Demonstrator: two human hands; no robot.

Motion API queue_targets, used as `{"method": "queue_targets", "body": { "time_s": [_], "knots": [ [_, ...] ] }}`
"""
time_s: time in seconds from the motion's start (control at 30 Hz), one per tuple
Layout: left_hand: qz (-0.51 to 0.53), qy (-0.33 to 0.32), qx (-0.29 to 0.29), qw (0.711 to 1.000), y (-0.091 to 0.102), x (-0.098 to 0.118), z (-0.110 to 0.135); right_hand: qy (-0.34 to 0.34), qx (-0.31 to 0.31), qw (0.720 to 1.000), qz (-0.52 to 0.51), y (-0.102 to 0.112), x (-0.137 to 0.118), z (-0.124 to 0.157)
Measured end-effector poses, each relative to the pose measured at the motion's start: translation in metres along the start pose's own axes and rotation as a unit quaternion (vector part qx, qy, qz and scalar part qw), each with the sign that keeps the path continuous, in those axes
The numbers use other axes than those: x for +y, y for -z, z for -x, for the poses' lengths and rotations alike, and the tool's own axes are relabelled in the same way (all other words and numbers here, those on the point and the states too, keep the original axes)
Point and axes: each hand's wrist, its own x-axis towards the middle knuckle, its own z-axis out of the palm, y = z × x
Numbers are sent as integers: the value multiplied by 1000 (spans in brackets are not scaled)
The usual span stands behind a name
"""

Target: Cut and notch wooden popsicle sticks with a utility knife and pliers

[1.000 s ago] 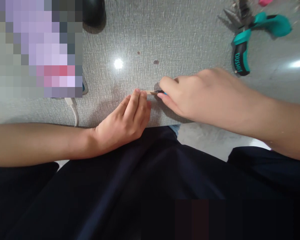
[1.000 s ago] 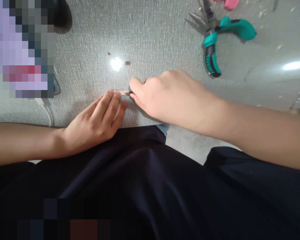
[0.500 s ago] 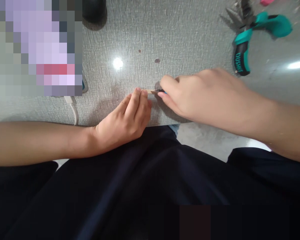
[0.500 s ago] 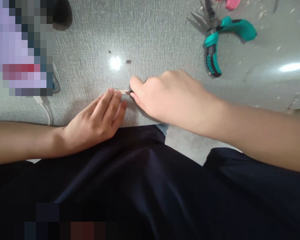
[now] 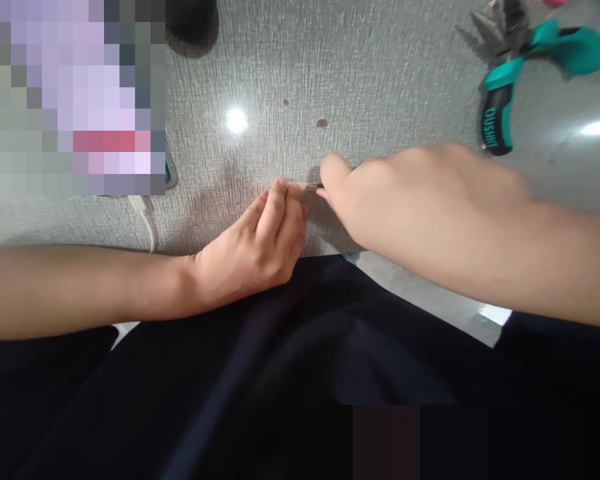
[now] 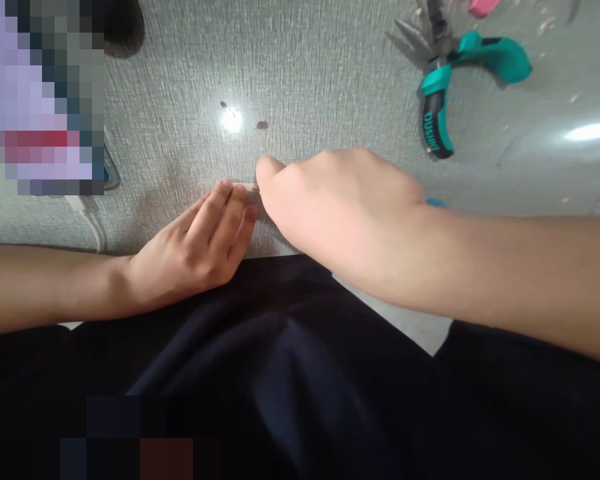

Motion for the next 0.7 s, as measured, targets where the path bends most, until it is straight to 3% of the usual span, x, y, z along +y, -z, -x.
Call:
{"method": "queue_targets", "body": {
  "time_s": [0.13, 0.37, 0.7],
  "knots": [
    [-3, 3, -3, 1000, 1, -1, 0, 3, 2, 1000, 11, 0, 1, 0],
    [-179, -82, 88, 977, 14, -1, -12, 70, 75, 993, 62, -16, 8, 0],
    [-75, -53, -2, 996, 12, -6, -7, 70, 115, 990, 46, -38, 23, -6]
  ]
}}
